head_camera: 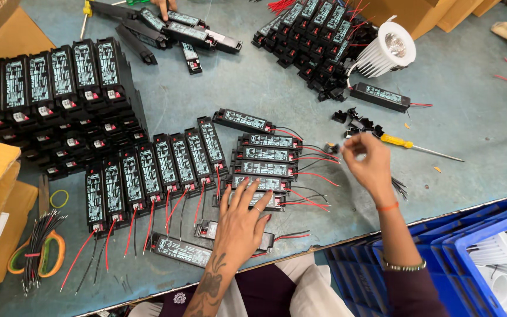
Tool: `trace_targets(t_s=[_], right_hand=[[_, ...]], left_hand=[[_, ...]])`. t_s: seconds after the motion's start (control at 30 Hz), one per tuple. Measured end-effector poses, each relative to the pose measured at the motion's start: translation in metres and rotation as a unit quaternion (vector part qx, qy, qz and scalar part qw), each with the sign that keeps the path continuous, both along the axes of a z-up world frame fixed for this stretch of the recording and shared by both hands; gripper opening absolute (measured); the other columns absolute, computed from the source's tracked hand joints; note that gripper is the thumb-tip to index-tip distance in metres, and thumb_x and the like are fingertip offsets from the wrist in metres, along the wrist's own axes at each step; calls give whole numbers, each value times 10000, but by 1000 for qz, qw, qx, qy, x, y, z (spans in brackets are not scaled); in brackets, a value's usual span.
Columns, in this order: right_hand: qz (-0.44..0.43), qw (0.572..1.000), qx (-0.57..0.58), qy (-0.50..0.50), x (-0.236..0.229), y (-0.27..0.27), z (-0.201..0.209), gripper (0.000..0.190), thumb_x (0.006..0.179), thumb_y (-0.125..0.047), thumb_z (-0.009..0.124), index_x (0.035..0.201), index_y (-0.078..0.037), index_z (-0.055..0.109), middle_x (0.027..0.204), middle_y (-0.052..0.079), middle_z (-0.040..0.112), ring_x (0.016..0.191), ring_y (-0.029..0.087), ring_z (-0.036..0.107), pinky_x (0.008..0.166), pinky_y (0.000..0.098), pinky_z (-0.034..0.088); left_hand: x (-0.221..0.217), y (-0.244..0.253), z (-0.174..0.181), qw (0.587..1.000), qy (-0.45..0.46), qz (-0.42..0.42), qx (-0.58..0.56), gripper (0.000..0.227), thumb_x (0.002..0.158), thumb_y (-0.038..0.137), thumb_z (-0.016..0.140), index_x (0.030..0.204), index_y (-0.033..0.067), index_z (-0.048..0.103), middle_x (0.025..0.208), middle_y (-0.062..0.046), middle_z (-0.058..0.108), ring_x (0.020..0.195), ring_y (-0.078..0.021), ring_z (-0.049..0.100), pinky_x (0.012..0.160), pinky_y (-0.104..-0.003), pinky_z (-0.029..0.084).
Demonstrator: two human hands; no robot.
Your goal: The person uses a screwdriver to tighten connections on multiple black electronic modules arranged on a table, then attaches black plastic connectors to the wires. The person works on several units in sequence, moving them aside after each connection.
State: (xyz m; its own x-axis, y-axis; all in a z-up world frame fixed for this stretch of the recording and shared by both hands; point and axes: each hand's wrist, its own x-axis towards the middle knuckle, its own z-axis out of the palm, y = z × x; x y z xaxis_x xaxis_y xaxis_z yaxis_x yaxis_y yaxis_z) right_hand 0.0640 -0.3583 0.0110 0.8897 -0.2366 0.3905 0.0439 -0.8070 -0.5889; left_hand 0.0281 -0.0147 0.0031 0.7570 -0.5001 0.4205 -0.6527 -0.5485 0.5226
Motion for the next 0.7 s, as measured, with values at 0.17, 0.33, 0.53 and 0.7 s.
trace_targets(t_s=[0.17,0.33,0.53,0.7], right_hand=[[31,999,34,-16,-15,8,2,202,853,-37,747,1051,-39,711,1050,85,686,840,165,714,746,300,580],[114,993,-15,13,-3,19,23,406,828,-41,741,1230,-78,702,1218,106,654,920,230,682,712,321,572],[236,960,-151,21,-1,29,29,432,745,-89,769,1174,-71,717,1184,104,668,948,319,660,799,385,547],[106,987,-46,107,-16,24,11,256,815,-81,724,1071,-75,728,1053,80,682,792,253,706,711,345,581]], left_hand=[[2,-1,-3,1000,13,-8,5,461,911,206,643,1361,107,641,1525,-170,477,1430,-368,393,1188,-574,207],[3,-1,-7,1000,22,-12,-17,429,889,178,675,1312,107,677,1524,-173,487,1436,-360,400,1193,-559,234],[-3,-1,-2,998,28,17,-57,389,814,165,751,1198,115,718,1423,-214,524,1351,-384,464,1177,-550,273],[-5,-1,5,997,22,37,-60,401,790,179,776,1182,116,719,1278,-184,568,1248,-396,486,1108,-538,335]])
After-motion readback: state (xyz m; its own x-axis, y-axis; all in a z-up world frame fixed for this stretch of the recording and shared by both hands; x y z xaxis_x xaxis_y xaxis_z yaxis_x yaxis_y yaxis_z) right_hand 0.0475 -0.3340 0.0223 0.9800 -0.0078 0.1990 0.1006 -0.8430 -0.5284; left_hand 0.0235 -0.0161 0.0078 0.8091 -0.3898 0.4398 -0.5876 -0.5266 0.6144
